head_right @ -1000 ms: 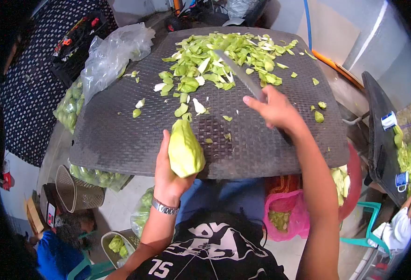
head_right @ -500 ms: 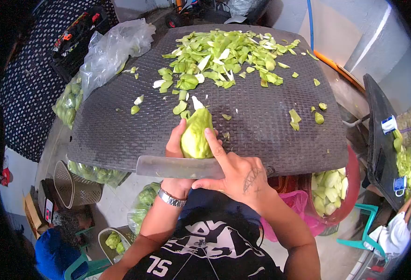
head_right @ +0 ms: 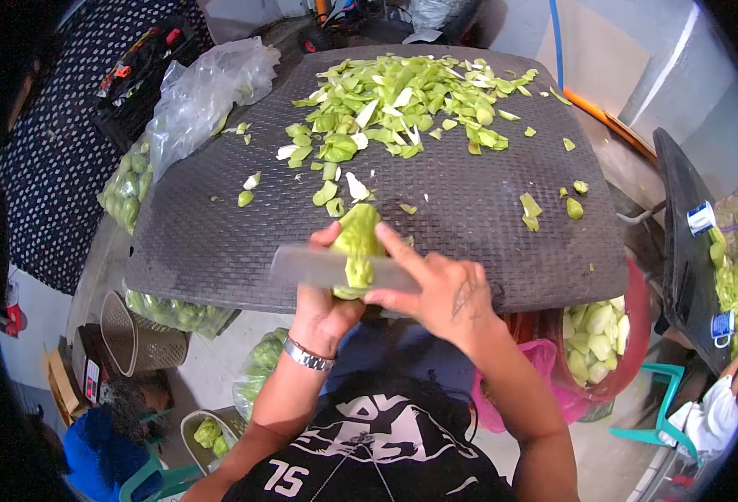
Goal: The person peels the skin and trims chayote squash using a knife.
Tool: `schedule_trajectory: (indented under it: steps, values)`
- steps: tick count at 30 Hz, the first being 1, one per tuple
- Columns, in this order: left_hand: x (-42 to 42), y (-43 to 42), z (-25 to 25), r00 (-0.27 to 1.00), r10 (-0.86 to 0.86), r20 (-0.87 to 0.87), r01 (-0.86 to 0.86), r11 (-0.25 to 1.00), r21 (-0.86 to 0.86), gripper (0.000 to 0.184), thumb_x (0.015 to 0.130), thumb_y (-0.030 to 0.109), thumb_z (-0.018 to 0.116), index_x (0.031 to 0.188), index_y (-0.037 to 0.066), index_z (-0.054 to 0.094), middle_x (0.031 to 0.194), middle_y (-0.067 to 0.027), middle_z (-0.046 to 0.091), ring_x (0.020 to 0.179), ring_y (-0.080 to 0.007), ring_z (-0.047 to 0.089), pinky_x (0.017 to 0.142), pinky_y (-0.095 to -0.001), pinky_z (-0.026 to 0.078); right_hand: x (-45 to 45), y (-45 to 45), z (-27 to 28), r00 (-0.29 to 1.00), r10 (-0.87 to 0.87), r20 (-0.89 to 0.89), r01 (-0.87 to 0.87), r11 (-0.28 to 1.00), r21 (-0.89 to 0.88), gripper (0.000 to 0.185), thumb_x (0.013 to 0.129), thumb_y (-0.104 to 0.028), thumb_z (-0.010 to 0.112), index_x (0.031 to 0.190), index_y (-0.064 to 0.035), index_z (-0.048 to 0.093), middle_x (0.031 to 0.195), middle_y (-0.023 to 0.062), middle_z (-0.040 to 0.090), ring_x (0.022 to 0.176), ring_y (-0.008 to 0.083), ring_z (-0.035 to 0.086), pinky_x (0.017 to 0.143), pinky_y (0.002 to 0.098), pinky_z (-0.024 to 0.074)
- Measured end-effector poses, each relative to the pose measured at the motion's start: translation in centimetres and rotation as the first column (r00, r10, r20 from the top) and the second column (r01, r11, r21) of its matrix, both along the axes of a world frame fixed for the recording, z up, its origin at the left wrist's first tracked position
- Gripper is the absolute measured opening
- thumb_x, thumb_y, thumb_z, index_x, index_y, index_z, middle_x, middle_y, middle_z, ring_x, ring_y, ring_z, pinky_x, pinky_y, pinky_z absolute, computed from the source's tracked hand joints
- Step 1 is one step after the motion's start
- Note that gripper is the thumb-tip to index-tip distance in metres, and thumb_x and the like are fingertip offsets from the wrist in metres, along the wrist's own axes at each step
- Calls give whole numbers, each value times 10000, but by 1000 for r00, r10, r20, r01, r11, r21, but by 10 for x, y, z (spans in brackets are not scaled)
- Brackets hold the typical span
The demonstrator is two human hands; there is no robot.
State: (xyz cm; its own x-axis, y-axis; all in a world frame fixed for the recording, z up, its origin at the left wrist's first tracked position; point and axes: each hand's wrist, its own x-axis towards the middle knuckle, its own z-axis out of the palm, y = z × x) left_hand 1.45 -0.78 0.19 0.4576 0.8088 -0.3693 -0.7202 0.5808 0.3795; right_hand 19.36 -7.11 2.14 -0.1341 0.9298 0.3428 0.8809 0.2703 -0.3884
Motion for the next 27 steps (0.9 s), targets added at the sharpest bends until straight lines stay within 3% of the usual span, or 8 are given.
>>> schedule_trajectory:
  steps: [4,7,9,11,12,14,15,27]
  values:
    - [-17,3,-1,980,-192,-52,196,979,64,550,1035,544,482,1342,115,637,1150,-135,715,1001,-316,714,742,-504,626,42,31,8,870,-319,-377,166,908,-385,650,964,-665,620,1236,-85,730,865,287,714,905,432,730,796,483,549]
    - [-14,4,4,989,-127,-75,128,992,13,550,1050,543,476,1355,113,632,1152,-151,710,1033,-334,706,776,-508,630,56,49,32,896,-444,-4,342,696,-631,727,1001,-690,535,1047,6,741,872,286,713,933,414,731,827,465,538]
    - [-10,7,5,991,-117,-60,118,993,17,529,1046,542,497,1348,129,633,1153,-141,709,1029,-331,706,810,-521,619,52,47,30,853,-461,-245,179,699,-693,767,1011,-701,498,995,31,725,868,287,711,925,405,735,824,465,537]
    - [-11,10,3,989,-145,-17,146,988,44,495,1033,542,541,1332,159,636,1149,-113,711,1020,-321,708,861,-537,599,36,37,14,837,-341,-427,49,826,-562,625,1047,-587,552,1039,23,685,712,168,648,640,191,606,649,386,518]
    - [-10,11,-1,995,-100,-26,101,994,33,496,1029,533,554,1333,150,633,1155,-113,708,1026,-321,706,877,-537,596,20,26,10,876,-189,-443,48,949,-310,579,991,-540,675,1273,-34,666,754,189,690,614,276,685,640,409,542]
    - [-7,11,-12,999,-12,-49,12,1000,4,498,1021,516,581,1336,132,626,1168,-113,704,1038,-321,701,908,-538,590,-1,7,14,970,-72,-234,19,975,-222,765,925,-510,766,1521,-103,514,804,233,712,706,398,743,651,451,563]
    - [-5,10,-1,998,-64,20,62,996,59,548,1028,497,568,1357,61,615,1222,-140,703,1071,-308,707,924,-453,599,-7,6,13,973,-15,-231,-24,985,-168,840,912,-548,757,1553,-95,460,805,230,717,714,416,740,650,472,571]
    - [-2,10,-4,990,-126,67,120,988,96,397,1032,397,607,1271,86,664,1157,-76,735,1015,-221,718,905,-407,587,-13,5,13,981,153,-118,-163,983,-83,1140,852,-684,737,1637,-20,245,820,234,730,735,455,736,680,519,601]
